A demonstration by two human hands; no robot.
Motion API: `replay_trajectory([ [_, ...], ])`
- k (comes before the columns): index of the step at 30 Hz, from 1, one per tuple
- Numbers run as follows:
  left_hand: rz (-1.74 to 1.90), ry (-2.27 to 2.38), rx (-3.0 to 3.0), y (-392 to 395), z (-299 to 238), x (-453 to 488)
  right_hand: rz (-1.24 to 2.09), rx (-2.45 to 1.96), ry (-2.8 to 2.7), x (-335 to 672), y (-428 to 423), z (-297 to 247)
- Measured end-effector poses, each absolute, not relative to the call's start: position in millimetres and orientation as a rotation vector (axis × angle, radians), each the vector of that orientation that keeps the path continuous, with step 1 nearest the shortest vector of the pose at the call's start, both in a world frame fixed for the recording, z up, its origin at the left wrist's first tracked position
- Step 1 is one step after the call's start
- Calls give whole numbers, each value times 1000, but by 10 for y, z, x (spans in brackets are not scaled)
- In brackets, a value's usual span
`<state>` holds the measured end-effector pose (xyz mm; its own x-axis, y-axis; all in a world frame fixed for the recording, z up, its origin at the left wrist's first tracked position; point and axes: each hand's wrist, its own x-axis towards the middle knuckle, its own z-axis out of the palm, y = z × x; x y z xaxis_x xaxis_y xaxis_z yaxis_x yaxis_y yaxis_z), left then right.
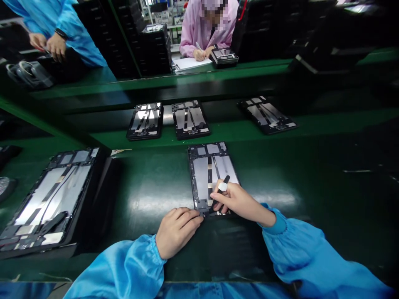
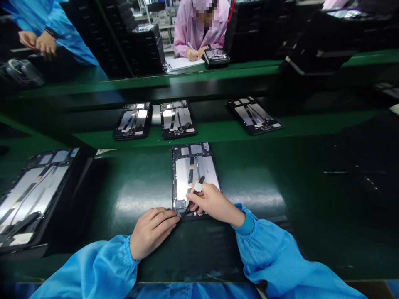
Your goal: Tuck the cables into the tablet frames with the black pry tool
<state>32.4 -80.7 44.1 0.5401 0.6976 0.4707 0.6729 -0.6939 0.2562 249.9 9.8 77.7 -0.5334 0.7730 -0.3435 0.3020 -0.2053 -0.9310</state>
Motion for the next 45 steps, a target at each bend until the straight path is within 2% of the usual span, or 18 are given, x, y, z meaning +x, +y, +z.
replay_trajectory([
  [45, 878, 1240, 2664, -827, 433, 332, 1697, -1263, -1734, 2482, 32, 760],
])
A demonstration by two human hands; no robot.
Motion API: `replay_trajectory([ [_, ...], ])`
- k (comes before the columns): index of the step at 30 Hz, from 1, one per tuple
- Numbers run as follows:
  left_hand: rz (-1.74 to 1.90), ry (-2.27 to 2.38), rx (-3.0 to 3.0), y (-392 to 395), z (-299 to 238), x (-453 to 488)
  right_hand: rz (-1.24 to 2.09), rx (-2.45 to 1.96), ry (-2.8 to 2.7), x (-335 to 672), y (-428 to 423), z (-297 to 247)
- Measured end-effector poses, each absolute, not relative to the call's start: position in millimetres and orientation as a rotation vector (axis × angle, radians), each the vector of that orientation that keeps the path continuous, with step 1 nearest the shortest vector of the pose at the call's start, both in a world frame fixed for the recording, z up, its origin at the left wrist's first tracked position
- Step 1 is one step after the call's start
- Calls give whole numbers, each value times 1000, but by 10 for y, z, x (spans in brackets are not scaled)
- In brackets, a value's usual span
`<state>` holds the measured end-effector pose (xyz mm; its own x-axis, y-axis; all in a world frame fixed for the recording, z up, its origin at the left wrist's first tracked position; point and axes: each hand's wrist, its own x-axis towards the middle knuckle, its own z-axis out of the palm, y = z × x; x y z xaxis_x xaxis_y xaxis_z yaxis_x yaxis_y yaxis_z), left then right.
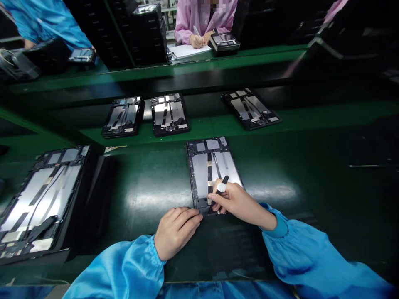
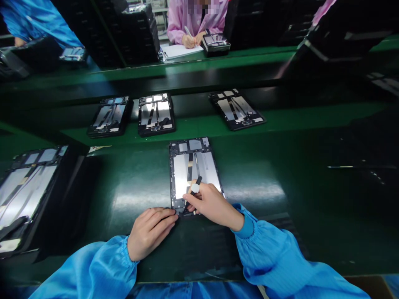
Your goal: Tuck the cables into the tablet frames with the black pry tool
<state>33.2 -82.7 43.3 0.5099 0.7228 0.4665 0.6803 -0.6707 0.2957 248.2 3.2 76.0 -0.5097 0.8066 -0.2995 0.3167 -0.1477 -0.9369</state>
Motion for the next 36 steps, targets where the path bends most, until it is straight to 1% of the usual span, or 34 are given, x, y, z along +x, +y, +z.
replay_trajectory([
  [3, 834, 1235, 2683, -830, 436, 317, 1693, -1268, -1744, 2469, 27, 773],
  [9, 612, 1249, 2860, -861, 455, 304, 1701, -1272, -1706, 2549, 24, 762],
  [14, 672, 1248, 2797, -855, 445, 335, 1395, -1327, -1836, 2768, -39, 732],
  [17, 705, 1234, 2773, -840, 428, 333, 1317, -1326, -1953, 2805, -85, 742],
  [24, 736, 1255, 2766, -829, 417, 320, 1382, -1329, -1883, 2773, -85, 702],
  [36, 557, 1300, 2890, -856, 386, 340, 1353, -1334, -1881, 2772, -93, 723],
])
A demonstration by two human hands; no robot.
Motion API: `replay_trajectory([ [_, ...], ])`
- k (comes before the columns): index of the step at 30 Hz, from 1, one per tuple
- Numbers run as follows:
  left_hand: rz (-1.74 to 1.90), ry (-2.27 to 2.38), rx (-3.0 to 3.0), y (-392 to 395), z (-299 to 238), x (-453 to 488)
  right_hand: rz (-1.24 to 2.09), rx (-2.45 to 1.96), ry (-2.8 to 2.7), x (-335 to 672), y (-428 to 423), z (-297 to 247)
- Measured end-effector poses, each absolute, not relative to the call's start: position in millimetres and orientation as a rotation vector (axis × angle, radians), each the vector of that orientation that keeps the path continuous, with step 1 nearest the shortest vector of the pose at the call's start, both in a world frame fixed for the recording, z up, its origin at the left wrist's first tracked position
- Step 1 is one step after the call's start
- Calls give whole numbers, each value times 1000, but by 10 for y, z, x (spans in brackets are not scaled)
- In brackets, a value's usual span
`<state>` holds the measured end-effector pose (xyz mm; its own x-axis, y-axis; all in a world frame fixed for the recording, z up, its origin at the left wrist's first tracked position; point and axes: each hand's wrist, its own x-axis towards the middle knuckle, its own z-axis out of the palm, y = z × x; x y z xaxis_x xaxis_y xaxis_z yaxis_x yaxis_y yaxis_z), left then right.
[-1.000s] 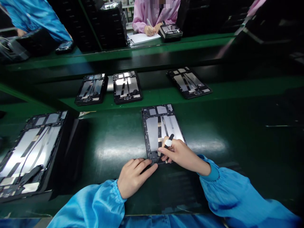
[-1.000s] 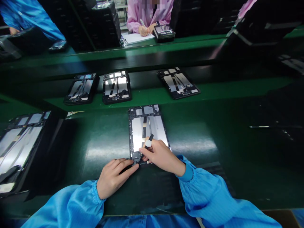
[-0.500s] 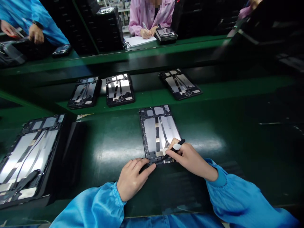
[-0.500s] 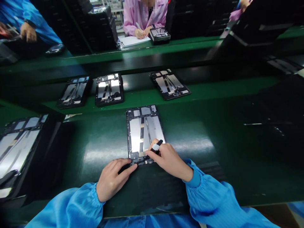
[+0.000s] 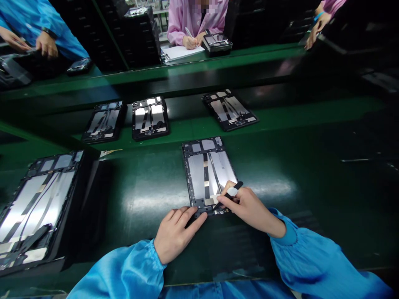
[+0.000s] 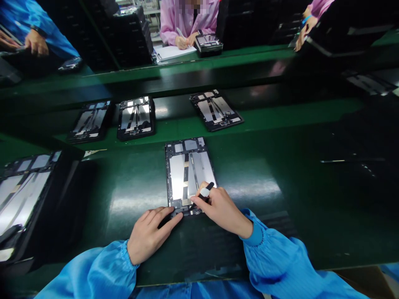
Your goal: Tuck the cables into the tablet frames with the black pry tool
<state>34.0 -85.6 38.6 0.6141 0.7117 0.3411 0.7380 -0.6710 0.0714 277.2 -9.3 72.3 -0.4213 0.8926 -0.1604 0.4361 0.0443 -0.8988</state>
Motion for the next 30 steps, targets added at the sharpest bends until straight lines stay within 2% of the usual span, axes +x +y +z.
replay_trajectory([
  [11, -454, -1329, -2779, -741, 484, 459, 1312, -1340, -1927, 2759, -98, 725],
  [18, -766, -1202, -2977, -644, 457, 278, 1029, -1288, -1468, 2820, -72, 562],
  [22, -716, -1135, -2843, -629, 425, 364, 1397, -1184, -1267, 2640, 40, 472],
  [24, -573, -1183, -2783, -494, 423, 405, 1462, -1112, -1266, 2519, 131, 481],
  [30, -406, -1619, -2528, 669, 429, 353, 1153, -1196, -1347, 2547, 191, 589],
])
